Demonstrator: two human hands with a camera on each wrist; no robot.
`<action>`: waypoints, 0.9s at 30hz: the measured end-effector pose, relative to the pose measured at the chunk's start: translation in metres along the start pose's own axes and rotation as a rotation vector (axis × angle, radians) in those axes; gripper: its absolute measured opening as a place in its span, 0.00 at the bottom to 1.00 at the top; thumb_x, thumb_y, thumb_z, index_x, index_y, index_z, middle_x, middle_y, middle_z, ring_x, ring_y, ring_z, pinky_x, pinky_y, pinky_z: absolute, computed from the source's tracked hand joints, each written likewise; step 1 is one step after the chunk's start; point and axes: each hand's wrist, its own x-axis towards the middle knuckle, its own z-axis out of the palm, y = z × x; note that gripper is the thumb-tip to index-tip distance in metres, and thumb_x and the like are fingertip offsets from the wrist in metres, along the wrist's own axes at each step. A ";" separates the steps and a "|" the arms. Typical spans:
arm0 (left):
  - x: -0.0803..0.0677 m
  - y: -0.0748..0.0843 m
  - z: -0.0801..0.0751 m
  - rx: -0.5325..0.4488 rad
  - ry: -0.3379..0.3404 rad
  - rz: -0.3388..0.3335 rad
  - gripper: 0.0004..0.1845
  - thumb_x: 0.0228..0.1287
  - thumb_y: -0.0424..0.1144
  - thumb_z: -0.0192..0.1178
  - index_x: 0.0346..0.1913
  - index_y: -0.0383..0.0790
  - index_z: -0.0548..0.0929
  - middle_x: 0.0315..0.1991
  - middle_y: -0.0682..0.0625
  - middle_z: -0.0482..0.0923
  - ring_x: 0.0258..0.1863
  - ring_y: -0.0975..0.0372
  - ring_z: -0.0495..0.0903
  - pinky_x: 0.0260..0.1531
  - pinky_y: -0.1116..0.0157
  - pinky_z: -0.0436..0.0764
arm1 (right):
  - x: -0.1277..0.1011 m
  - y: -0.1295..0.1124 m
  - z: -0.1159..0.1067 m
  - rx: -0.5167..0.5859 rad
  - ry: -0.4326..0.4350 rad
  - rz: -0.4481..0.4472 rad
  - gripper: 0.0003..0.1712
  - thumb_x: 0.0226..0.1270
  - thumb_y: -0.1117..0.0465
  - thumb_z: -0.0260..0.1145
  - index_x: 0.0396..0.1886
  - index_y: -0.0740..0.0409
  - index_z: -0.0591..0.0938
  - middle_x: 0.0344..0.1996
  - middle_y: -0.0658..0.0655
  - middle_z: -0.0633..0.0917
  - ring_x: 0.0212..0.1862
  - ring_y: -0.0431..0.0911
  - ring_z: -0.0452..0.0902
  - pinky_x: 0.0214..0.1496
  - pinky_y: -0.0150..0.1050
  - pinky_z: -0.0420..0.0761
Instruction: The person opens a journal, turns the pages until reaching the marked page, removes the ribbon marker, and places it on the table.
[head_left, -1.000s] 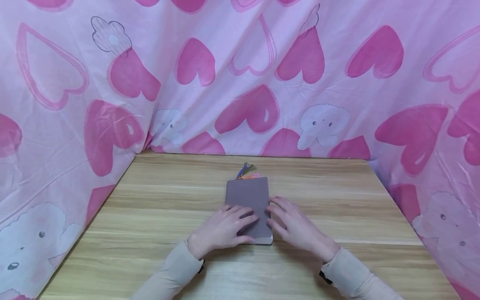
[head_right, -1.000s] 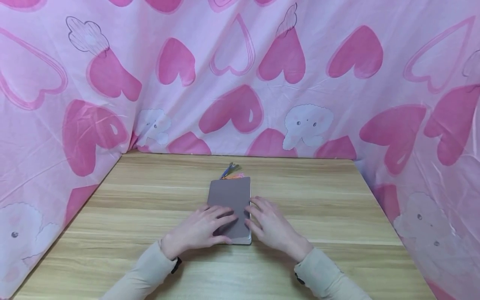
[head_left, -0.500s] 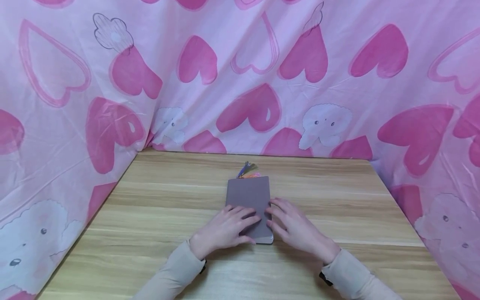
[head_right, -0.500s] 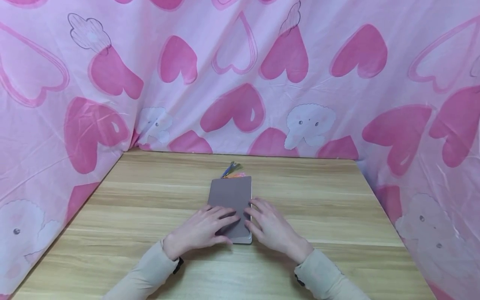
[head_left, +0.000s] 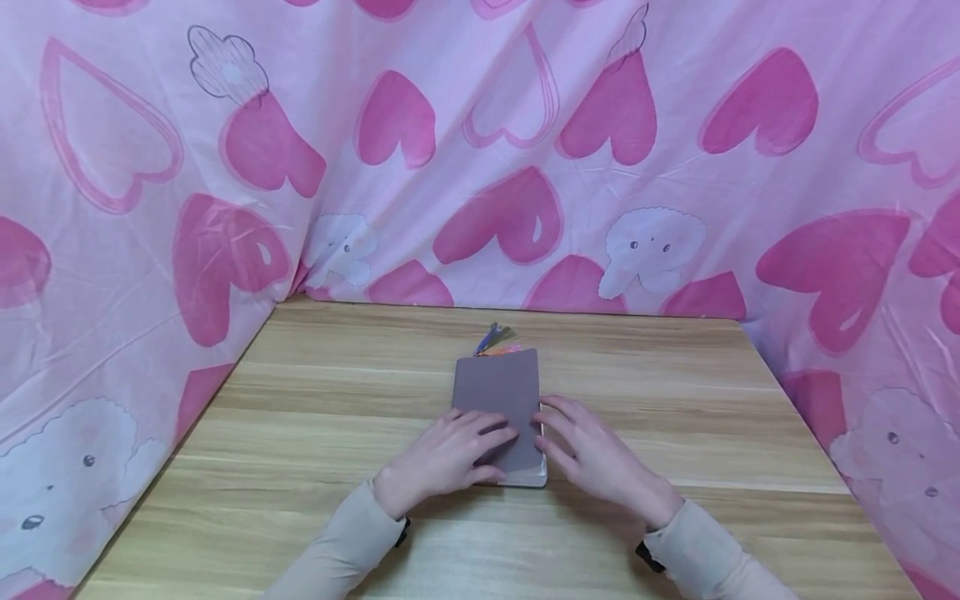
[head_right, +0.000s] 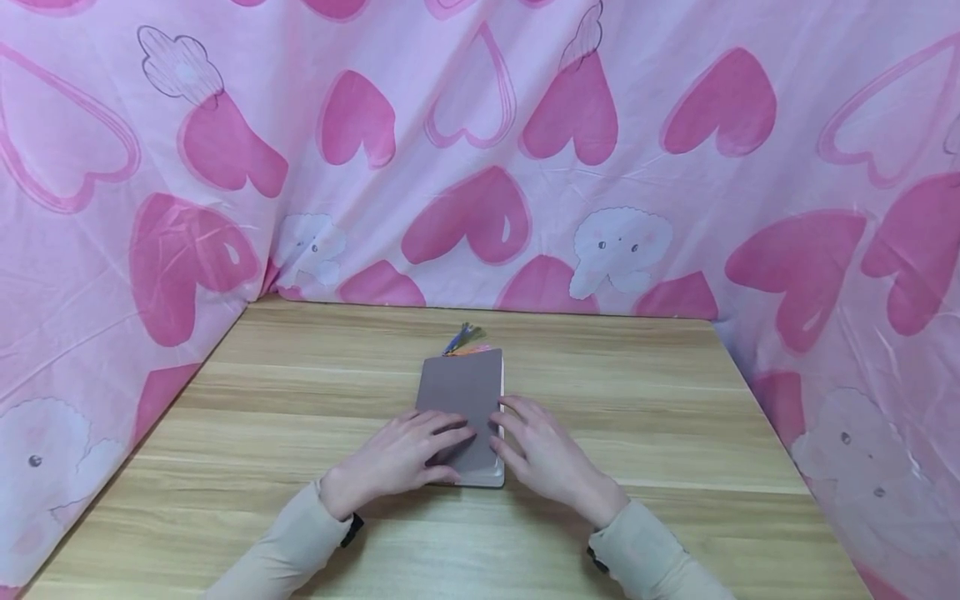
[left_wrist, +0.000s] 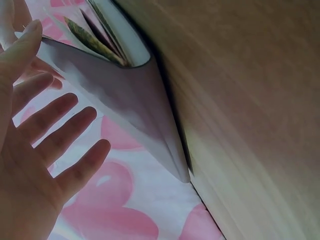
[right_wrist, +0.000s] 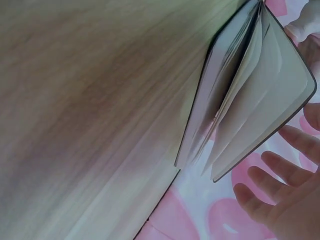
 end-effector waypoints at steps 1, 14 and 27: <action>0.000 0.000 -0.001 -0.004 0.001 0.000 0.31 0.63 0.62 0.60 0.66 0.52 0.76 0.62 0.51 0.75 0.59 0.57 0.75 0.54 0.53 0.76 | 0.000 0.000 -0.001 0.003 0.001 0.001 0.22 0.70 0.51 0.63 0.58 0.56 0.80 0.63 0.62 0.74 0.64 0.54 0.70 0.63 0.54 0.71; -0.004 0.000 -0.008 -0.022 0.027 0.007 0.29 0.65 0.58 0.60 0.66 0.51 0.75 0.62 0.51 0.74 0.60 0.58 0.74 0.57 0.54 0.74 | 0.006 -0.008 -0.005 0.151 0.059 0.122 0.24 0.73 0.51 0.60 0.62 0.57 0.77 0.64 0.60 0.75 0.65 0.54 0.70 0.63 0.54 0.71; -0.010 -0.001 -0.014 -0.020 0.070 0.018 0.28 0.66 0.54 0.61 0.67 0.50 0.75 0.62 0.50 0.74 0.60 0.58 0.74 0.56 0.54 0.75 | 0.019 -0.020 -0.001 0.257 0.119 0.190 0.20 0.70 0.57 0.64 0.59 0.58 0.80 0.59 0.57 0.80 0.63 0.51 0.73 0.64 0.53 0.71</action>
